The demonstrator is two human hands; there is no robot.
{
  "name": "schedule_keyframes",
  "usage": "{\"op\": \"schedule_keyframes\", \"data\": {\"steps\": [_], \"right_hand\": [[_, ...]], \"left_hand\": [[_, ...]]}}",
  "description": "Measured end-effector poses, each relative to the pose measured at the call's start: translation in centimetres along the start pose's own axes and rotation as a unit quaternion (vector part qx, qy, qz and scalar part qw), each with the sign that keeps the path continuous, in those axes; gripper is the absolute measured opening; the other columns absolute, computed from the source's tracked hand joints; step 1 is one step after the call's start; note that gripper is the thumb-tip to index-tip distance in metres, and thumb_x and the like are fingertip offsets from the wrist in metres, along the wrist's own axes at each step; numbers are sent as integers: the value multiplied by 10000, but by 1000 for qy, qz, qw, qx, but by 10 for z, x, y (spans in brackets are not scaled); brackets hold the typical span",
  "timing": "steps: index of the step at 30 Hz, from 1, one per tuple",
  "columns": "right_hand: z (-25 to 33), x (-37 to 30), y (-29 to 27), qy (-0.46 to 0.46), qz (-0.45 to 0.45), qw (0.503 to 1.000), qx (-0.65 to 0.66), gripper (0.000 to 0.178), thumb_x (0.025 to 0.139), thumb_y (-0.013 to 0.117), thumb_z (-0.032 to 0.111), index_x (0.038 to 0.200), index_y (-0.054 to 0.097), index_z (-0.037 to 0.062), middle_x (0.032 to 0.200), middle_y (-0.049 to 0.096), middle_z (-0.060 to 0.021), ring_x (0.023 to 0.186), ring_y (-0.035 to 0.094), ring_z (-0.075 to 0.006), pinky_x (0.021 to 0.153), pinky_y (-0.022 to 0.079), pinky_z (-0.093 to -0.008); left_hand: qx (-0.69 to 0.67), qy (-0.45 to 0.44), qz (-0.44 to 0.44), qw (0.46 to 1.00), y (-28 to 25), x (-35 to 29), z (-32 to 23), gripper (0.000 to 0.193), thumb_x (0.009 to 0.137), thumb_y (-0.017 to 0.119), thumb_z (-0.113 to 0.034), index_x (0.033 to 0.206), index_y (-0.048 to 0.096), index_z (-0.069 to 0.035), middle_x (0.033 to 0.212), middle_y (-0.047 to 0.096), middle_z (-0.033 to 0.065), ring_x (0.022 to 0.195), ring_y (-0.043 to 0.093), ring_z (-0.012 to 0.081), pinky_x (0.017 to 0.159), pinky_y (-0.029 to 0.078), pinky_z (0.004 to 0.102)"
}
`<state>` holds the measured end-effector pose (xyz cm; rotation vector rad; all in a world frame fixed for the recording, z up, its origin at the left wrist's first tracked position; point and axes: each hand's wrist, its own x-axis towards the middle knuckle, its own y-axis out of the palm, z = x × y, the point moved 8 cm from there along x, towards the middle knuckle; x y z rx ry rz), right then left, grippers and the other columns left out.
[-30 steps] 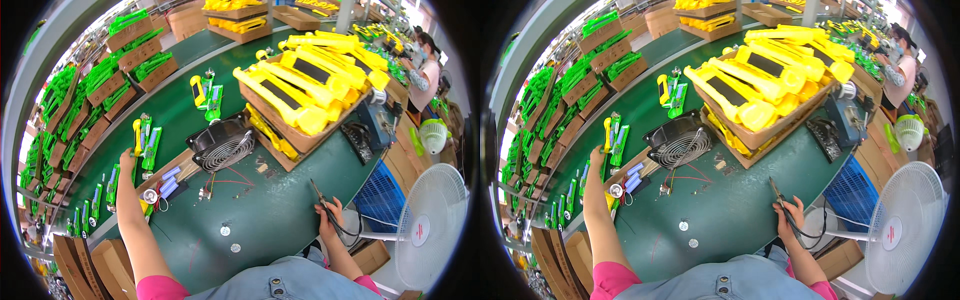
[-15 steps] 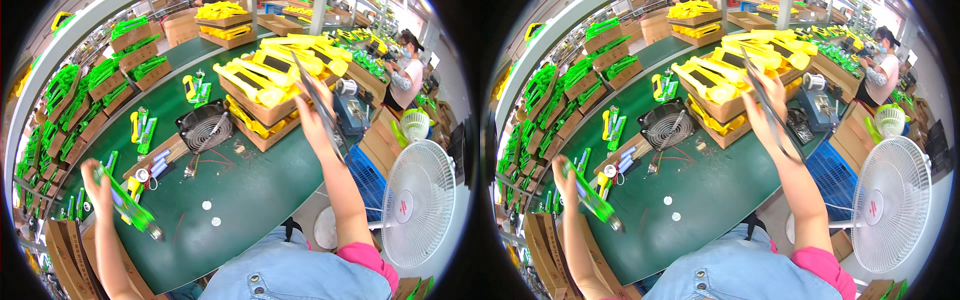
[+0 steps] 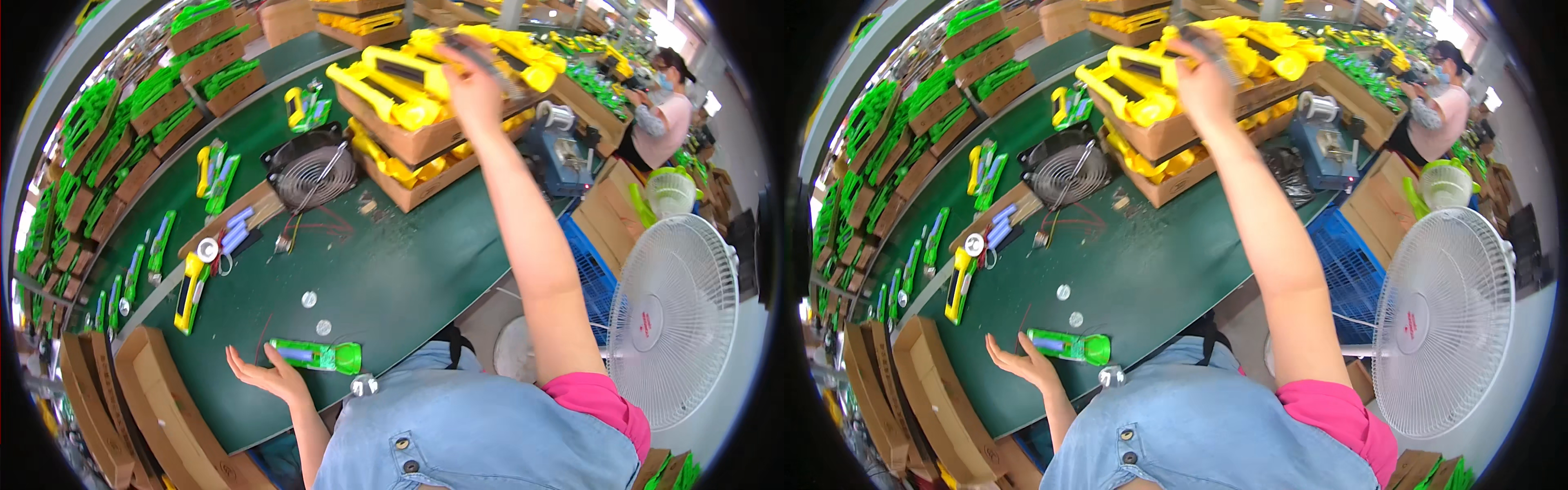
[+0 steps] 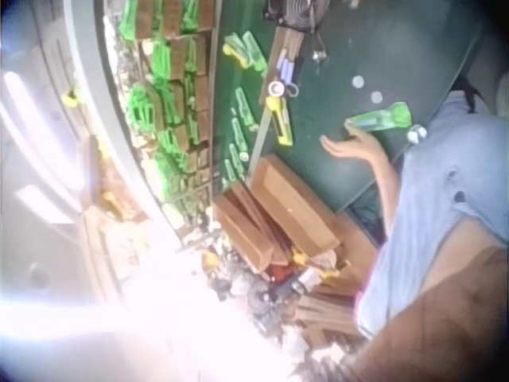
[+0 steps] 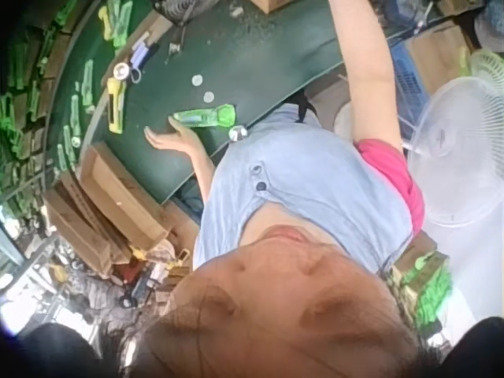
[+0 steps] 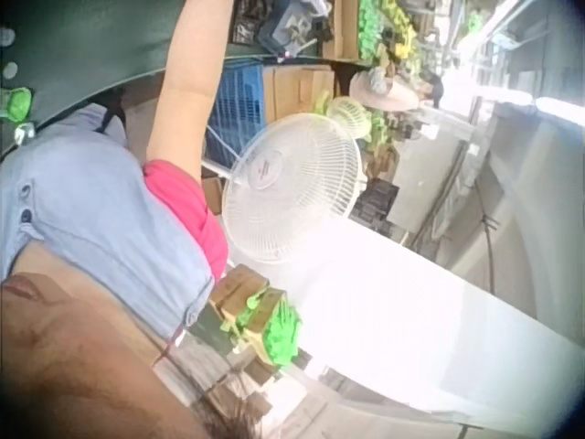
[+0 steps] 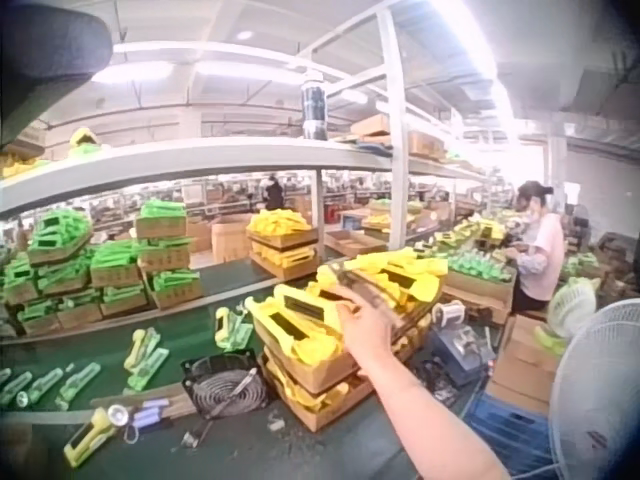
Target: The person solders a circuit board and wires into a yellow flashlight housing using a soldering iron.
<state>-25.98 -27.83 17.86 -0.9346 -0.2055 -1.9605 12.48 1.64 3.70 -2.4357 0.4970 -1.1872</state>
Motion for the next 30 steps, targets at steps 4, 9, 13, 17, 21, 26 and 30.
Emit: {"op": "schedule_keyframes", "data": {"steps": [4,9,13,17,21,26,30], "right_hand": [[2,3,-26,129,-30,935,330,425,778,558,-26,1190,457,-38,1209,545,-115,1081,477,-149,991,271,-246],[51,-57,-54,84,27,930,357,525,807,485,-56,1298,299,-39,1200,537,-168,1171,443,-178,1000,313,-321],[46,-159,-50,118,49,930,344,456,805,509,-50,1234,357,-40,1188,504,-190,1101,521,-249,976,366,-355],[45,-248,-19,15,230,934,272,359,879,472,17,1219,357,33,1120,595,-126,1100,503,-227,987,323,-362],[36,-268,6,-141,313,936,74,430,773,582,32,1175,442,89,976,618,-66,948,555,-233,1034,249,-467],[34,-292,5,-211,355,910,37,410,742,581,32,1133,497,124,922,597,-55,892,578,-211,1028,251,-528],[38,-299,8,-234,380,892,73,431,749,584,40,1155,478,135,924,604,-47,868,591,-188,1003,298,-526]], "left_hand": [[-35,179,279,943,-1,12,-53,526,680,678,-74,1172,495,-33,1239,443,154,1164,406,322,972,320,409],[0,292,486,824,28,-8,-74,562,585,753,-162,1105,546,-111,1120,515,114,1085,468,317,909,372,435],[-104,319,549,765,51,-39,-63,513,590,745,-185,1062,564,-95,1020,562,89,982,523,285,815,410,402],[-117,244,544,794,56,-56,-75,476,572,770,-202,978,570,-56,992,568,113,911,537,278,757,408,379],[-116,220,535,807,54,-53,-90,478,604,761,-229,994,557,-43,977,568,116,880,548,292,747,424,382],[-140,76,535,830,73,-51,-88,337,719,681,-124,1015,565,-12,941,600,140,804,598,285,692,472,343],[-183,80,545,814,82,-57,-96,245,738,640,-53,974,593,-5,918,613,143,757,624,253,667,489,309]]}}
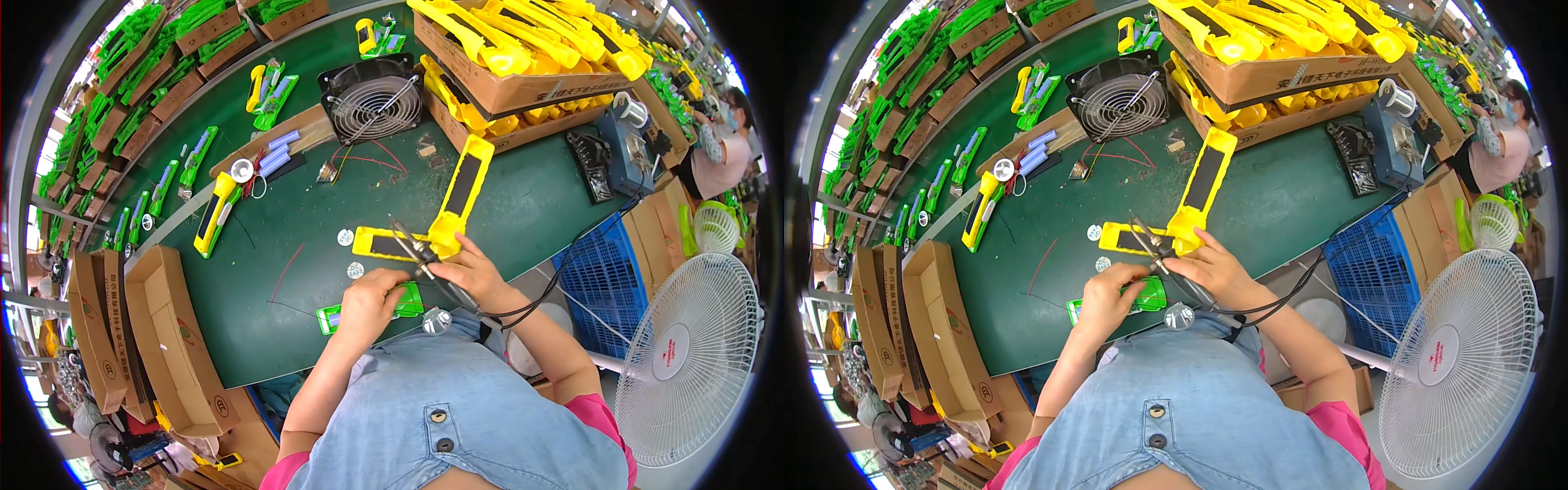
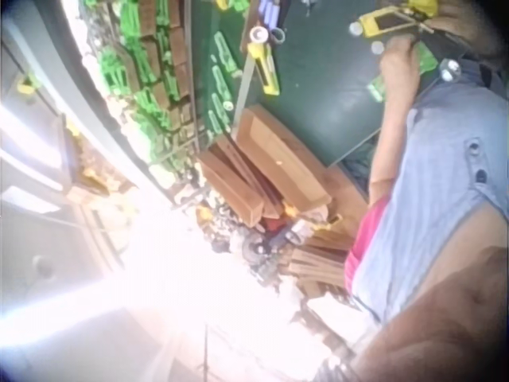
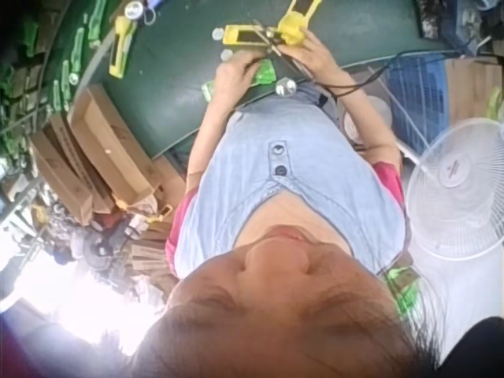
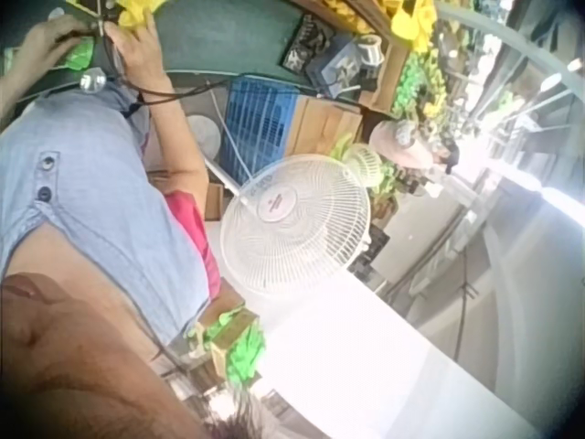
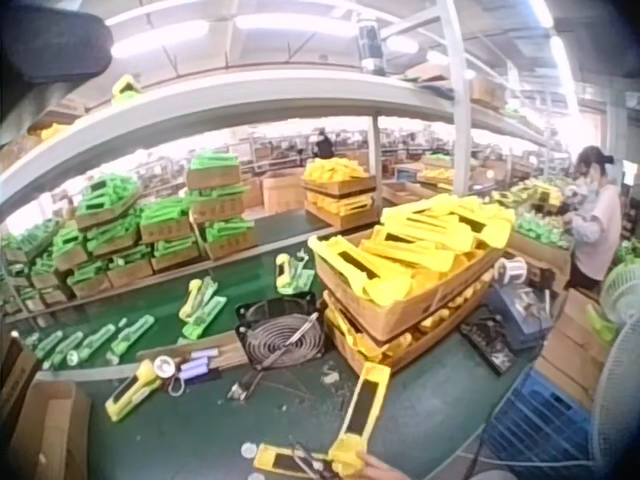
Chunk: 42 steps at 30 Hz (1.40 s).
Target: The person solders a circuit board and wires into a yellow flashlight housing using a soldering iron.
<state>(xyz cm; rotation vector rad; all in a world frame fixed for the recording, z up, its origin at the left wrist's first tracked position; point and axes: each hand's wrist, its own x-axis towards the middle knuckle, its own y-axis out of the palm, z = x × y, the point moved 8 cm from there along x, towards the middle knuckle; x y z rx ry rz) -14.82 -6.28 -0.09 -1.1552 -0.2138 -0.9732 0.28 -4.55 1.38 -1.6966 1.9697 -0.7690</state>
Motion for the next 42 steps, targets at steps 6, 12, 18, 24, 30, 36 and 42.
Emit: {"op": "schedule_keyframes", "data": {"steps": [6,12,18,24,30,36,42], "right_hand": [[-2,-8,-24,-5,-129,990,-64,367,764,573,60,1122,505,107,932,619,-60,872,605,-214,962,374,-467],[-7,-7,5,36,25,994,105,399,775,559,48,1162,483,107,1034,615,-83,949,595,-289,923,430,-425],[7,-16,10,38,102,972,206,404,783,546,35,1174,471,103,1029,617,-92,940,604,-283,926,427,-407],[27,-1,-16,41,-7,997,62,316,708,653,55,1013,566,69,829,641,-62,739,633,-181,932,401,-480],[-10,-23,32,424,-195,720,513,165,814,589,-13,977,571,-35,884,612,-95,692,603,-118,568,507,-217],[-16,-19,46,473,-163,707,500,150,811,583,14,957,584,-21,831,624,-94,661,609,-126,550,480,-219],[-16,-16,52,487,-132,701,504,148,809,595,7,954,586,-18,817,620,-79,659,610,-114,553,482,-206]], "left_hand": [[-241,-71,-110,962,-9,-11,22,148,775,544,122,891,603,53,1021,551,127,845,625,221,748,504,278],[-436,-87,-224,867,-21,-25,32,139,796,536,112,890,610,42,1047,532,114,864,603,200,811,479,273],[-113,-71,-254,958,-57,-35,28,101,737,617,46,802,646,-26,869,592,63,738,578,196,719,458,304],[254,30,-70,964,-45,-15,17,40,693,589,-75,694,625,-91,681,540,23,761,505,214,692,363,328],[243,-5,22,970,-35,-6,27,18,712,588,-41,723,574,-45,722,531,95,753,528,283,660,432,382],[252,-6,22,967,-33,-5,26,16,729,551,-19,724,563,-29,718,520,123,739,537,306,643,442,395],[246,-10,10,969,-34,-7,27,8,724,557,-20,720,564,-21,713,519,126,732,538,307,634,446,398]]}}
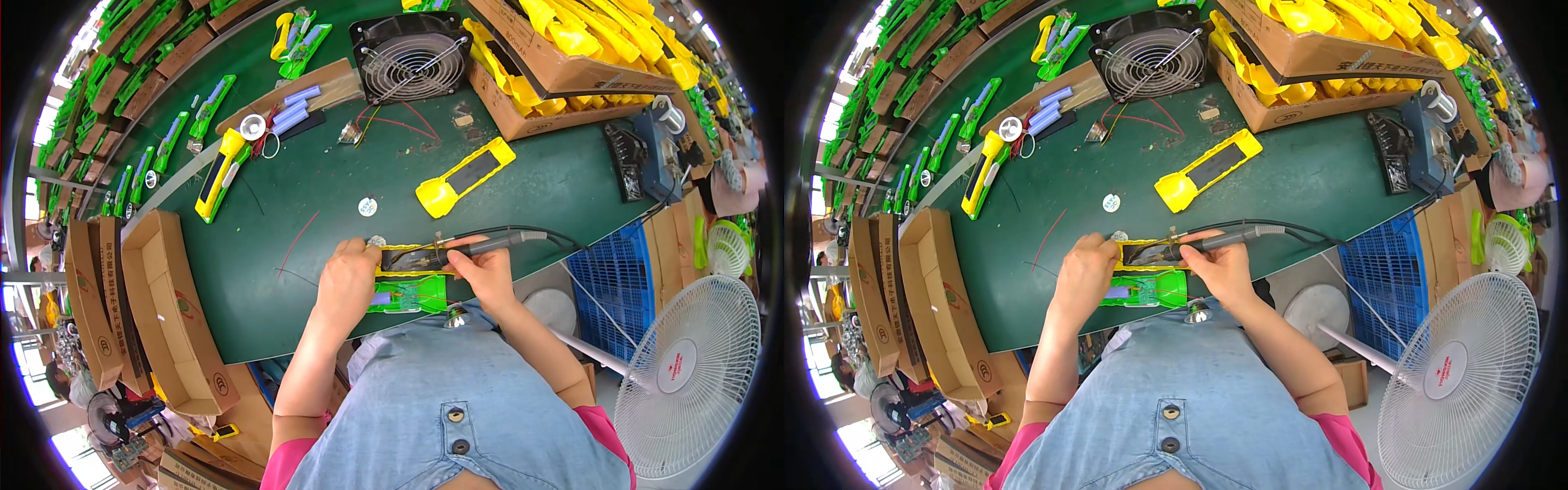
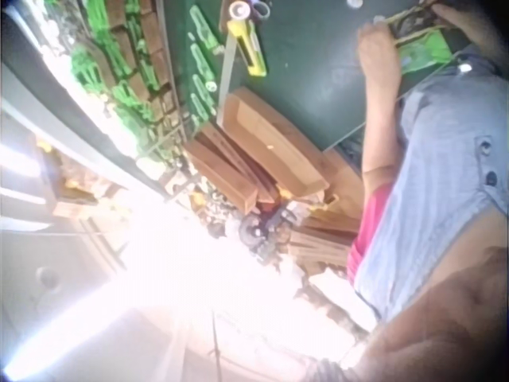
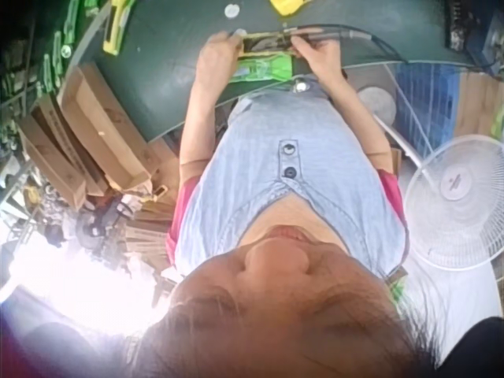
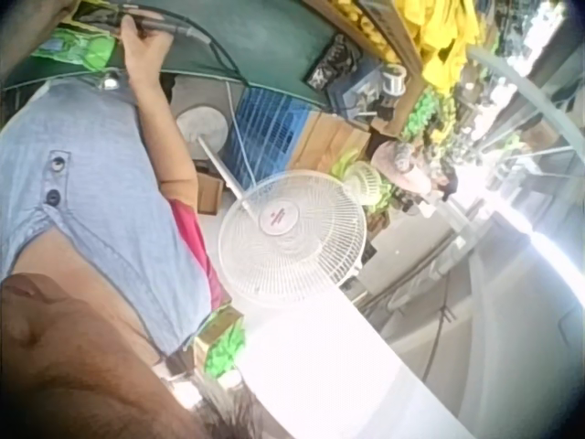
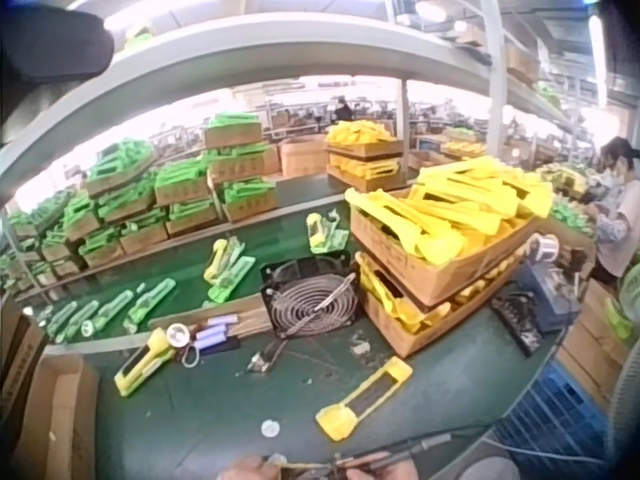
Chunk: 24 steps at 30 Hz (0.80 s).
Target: The person solders a circuit board and wires into a yellow flashlight housing using a soldering iron.
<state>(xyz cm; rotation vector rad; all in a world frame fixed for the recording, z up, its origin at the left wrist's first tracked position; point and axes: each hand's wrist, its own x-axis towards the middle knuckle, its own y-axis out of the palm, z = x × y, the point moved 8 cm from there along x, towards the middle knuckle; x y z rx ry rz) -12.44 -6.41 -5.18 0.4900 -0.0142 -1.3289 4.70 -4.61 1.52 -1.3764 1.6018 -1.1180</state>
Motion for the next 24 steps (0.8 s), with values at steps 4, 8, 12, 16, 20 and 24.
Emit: {"op": "schedule_keyframes", "data": {"steps": [4,8,12,16,20,24], "right_hand": [[0,1,3,-4,11,1000,-20,146,808,602,-1,952,584,-21,816,617,-77,663,613,-110,568,495,-205],[0,1,3,-11,9,1000,-12,145,811,601,3,953,584,-20,813,620,-77,664,614,-109,561,489,-204],[-1,1,3,-3,6,1000,-26,148,816,601,17,957,582,-21,804,624,-77,668,614,-107,542,475,-198],[-2,-1,2,-14,5,1000,-27,157,821,600,31,969,579,-18,803,624,-77,667,613,-104,534,468,-197],[-1,-1,1,-23,12,999,-28,157,827,595,34,975,576,-17,805,624,-74,672,612,-102,538,467,-197],[2,-1,0,-15,14,1000,-12,163,828,585,32,982,571,-19,822,622,-82,679,613,-113,532,462,-201]], "left_hand": [[3,2,1,1000,0,1,-1,10,722,556,-15,720,565,-18,715,519,127,735,537,308,638,447,398],[5,-1,1,1000,0,1,-1,24,720,540,1,713,563,-5,718,518,137,744,539,312,643,449,400],[39,6,19,999,2,2,-4,79,656,526,23,725,559,4,770,527,137,784,540,292,669,476,368],[48,8,14,999,3,1,-5,77,655,528,17,723,560,3,775,526,134,784,538,286,669,477,363],[23,-4,6,1000,3,1,-3,71,704,510,16,713,580,6,733,523,152,775,542,321,671,457,397],[19,-16,14,1000,4,1,-1,71,715,516,8,725,586,5,746,529,149,787,542,318,683,456,398]]}}
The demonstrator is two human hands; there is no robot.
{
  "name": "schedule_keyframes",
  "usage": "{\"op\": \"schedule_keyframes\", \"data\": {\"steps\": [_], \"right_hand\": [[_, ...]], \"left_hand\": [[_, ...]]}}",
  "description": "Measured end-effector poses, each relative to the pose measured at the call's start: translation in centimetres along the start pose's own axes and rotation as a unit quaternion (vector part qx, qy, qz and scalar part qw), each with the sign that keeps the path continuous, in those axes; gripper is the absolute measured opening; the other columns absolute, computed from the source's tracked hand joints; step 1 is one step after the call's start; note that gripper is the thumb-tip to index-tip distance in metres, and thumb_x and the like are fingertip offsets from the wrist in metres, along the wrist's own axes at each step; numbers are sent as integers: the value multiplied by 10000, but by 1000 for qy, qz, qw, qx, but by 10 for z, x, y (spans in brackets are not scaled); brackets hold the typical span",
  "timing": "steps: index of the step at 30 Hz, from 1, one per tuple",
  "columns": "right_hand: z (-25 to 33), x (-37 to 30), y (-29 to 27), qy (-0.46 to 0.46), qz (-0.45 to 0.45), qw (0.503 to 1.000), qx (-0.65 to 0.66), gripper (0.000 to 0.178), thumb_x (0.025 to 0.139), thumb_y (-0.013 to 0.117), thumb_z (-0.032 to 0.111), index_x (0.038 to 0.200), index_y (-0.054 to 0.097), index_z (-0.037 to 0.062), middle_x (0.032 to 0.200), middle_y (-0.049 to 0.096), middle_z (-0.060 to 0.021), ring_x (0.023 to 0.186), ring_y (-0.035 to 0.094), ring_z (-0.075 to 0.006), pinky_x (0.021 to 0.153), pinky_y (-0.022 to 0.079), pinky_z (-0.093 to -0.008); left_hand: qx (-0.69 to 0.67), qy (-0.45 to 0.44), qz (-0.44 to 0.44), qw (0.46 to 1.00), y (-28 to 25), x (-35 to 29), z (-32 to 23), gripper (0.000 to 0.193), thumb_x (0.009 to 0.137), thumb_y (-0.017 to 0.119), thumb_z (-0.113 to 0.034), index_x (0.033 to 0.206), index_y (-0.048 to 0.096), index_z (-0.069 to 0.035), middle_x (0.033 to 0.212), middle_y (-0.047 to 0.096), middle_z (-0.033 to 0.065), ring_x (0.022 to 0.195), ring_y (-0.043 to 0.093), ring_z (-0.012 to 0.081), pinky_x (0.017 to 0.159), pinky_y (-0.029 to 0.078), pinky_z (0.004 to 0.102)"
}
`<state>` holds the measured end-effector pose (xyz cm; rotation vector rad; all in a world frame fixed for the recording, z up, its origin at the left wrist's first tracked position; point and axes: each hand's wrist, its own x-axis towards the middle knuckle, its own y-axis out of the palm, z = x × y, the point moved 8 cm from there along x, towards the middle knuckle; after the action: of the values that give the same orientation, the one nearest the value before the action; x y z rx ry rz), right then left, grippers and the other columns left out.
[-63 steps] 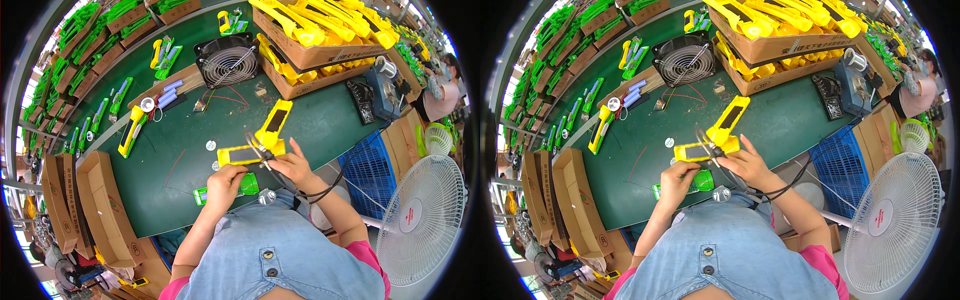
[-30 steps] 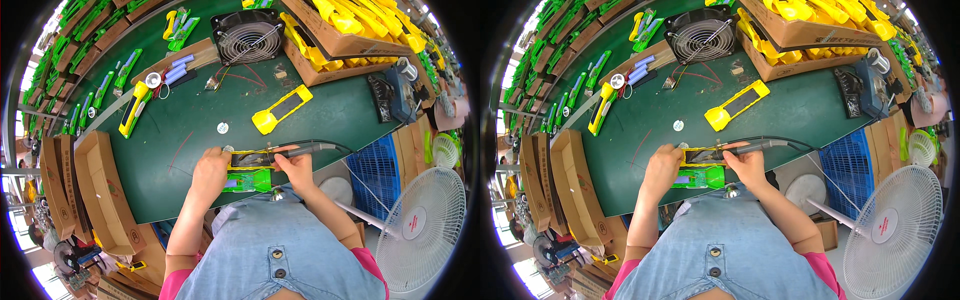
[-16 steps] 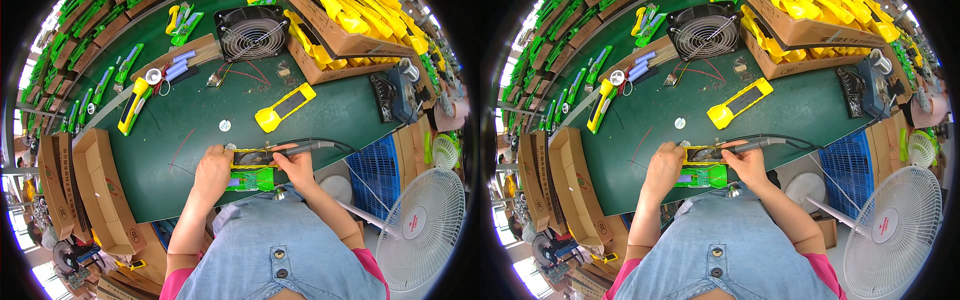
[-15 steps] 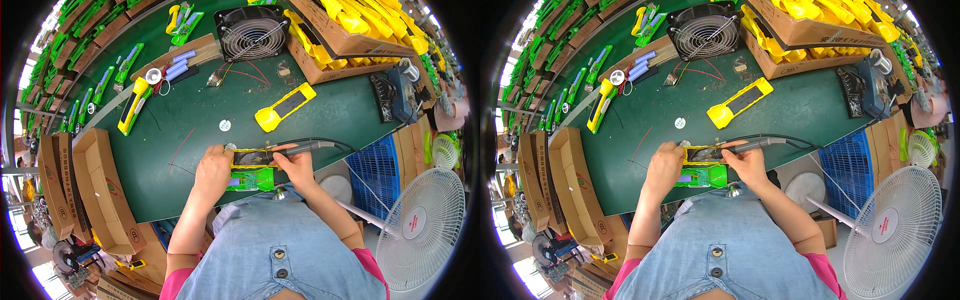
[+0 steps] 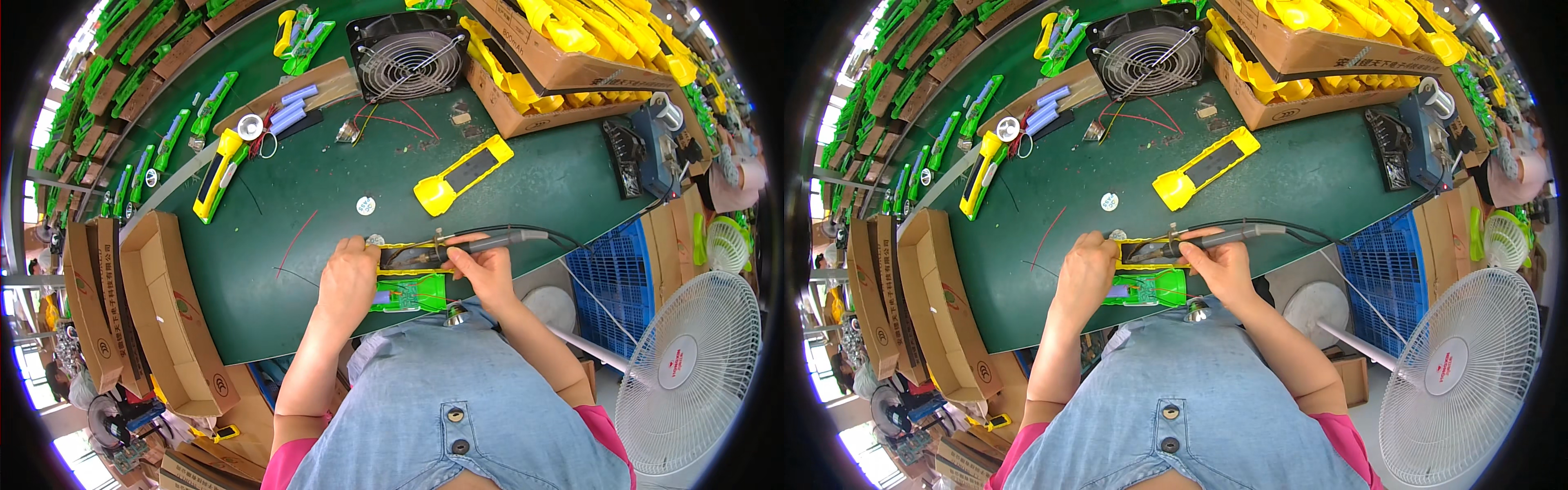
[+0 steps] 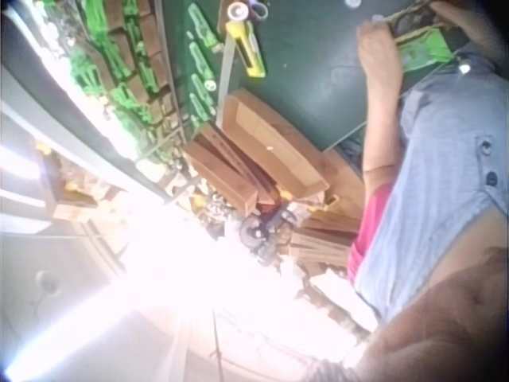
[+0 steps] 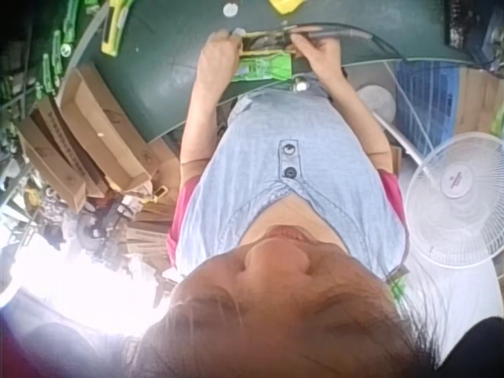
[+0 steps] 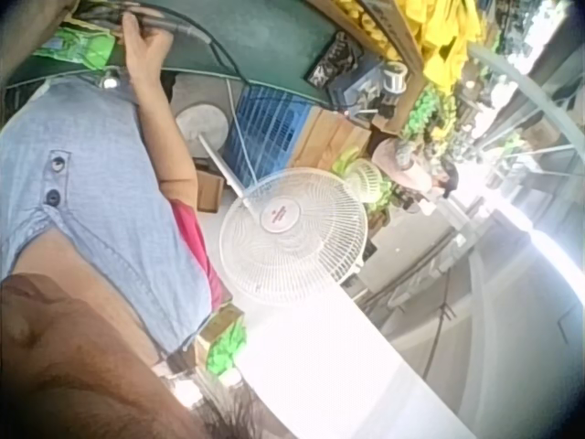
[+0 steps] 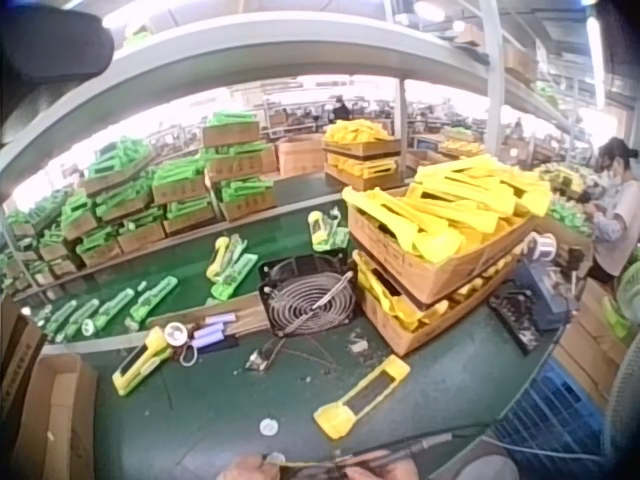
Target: The person solders a circuit board and wires into a yellow flashlight housing using a soldering iron.
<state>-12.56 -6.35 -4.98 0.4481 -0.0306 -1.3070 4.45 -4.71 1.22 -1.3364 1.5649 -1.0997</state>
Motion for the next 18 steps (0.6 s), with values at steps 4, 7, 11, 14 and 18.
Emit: {"op": "schedule_keyframes", "data": {"steps": [4,7,11,14,18], "right_hand": [[21,-15,-11,-95,-57,994,4,177,834,556,20,1005,560,-25,837,625,-104,680,617,-132,549,480,-209],[49,-32,-12,-234,-31,960,-149,188,804,597,9,988,572,-21,822,635,-113,693,630,-135,585,492,-237],[70,-45,-15,-407,-40,831,-377,275,736,653,14,1000,580,39,853,641,-114,764,635,-231,806,493,-402],[60,-38,-18,-371,-12,820,-435,443,689,715,114,1087,525,70,1000,615,-112,987,570,-277,974,334,-511],[49,-32,-15,-340,33,810,-476,569,647,750,183,1142,487,88,1096,582,-123,1102,512,-275,1029,220,-544]], "left_hand": [[-4,-1,-1,1000,0,1,1,70,719,519,7,730,588,6,752,533,147,790,542,316,686,456,398],[-5,-1,-2,1000,-1,0,-1,68,715,520,9,726,586,7,753,533,147,786,541,316,686,454,399],[-6,6,-8,1000,-2,0,-2,65,711,522,9,723,586,6,748,530,149,773,539,316,679,452,400],[0,5,-9,1000,-2,0,-2,65,710,525,8,724,588,6,743,529,148,766,539,313,677,451,401],[13,0,-20,1000,-3,-1,-3,58,709,536,1,721,592,7,733,524,148,754,536,310,674,450,400]]}}
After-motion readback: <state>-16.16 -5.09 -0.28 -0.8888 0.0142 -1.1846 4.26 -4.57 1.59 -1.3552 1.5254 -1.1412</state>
